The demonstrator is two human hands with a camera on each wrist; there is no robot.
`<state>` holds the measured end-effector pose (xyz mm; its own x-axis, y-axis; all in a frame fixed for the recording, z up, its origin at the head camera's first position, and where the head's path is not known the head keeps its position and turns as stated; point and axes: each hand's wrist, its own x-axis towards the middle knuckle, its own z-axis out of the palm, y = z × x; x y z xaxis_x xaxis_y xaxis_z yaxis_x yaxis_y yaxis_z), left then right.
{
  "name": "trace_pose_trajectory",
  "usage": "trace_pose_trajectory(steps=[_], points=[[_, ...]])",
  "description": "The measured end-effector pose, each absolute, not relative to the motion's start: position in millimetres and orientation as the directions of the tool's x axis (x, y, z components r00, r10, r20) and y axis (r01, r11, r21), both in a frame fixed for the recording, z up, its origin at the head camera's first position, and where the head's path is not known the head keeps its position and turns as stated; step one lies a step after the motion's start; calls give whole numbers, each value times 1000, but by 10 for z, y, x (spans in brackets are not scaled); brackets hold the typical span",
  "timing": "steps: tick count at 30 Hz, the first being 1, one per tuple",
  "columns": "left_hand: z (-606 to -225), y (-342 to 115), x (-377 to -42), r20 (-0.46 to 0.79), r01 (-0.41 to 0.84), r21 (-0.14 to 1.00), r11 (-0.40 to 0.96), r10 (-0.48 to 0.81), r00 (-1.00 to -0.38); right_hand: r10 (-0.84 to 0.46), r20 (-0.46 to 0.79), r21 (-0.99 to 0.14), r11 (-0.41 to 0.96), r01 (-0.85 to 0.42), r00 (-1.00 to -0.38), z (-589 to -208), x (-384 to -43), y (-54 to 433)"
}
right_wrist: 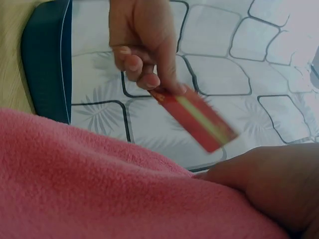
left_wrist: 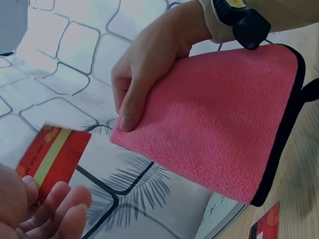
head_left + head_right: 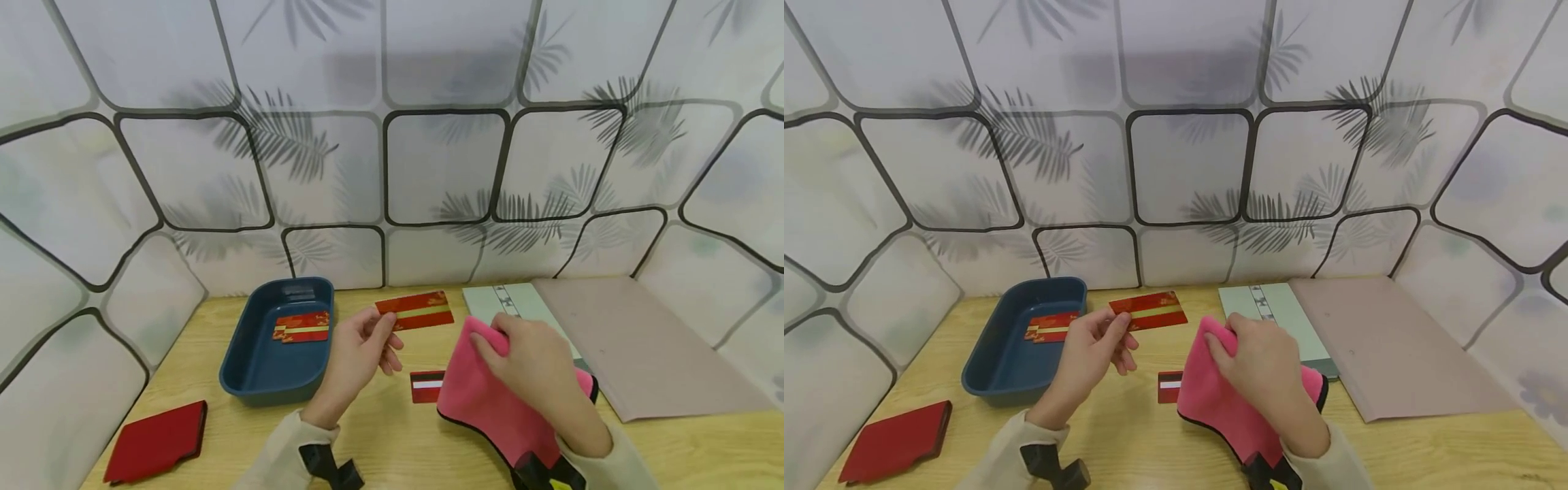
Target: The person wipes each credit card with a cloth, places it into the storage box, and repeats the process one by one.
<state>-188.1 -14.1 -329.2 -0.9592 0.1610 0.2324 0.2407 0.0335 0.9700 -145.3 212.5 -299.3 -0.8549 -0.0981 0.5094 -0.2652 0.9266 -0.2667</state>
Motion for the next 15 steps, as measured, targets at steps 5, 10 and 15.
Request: trace_pose_trajectory(steps=[5, 10, 15], points=[[-3322, -116, -1908, 289, 309, 937, 164, 139, -947, -115, 478, -301, 910, -286, -871, -2972, -1396, 2082], [-3371, -73, -1907, 302, 329, 930, 164, 169, -938, -174, 500, -284, 892, -350, -848, -2979, -1365, 2040], [-3436, -47, -1883, 273, 306, 946, 107, 247, -930, -218, 501, -280, 875, -395, -838, -3011, -1349, 1963]])
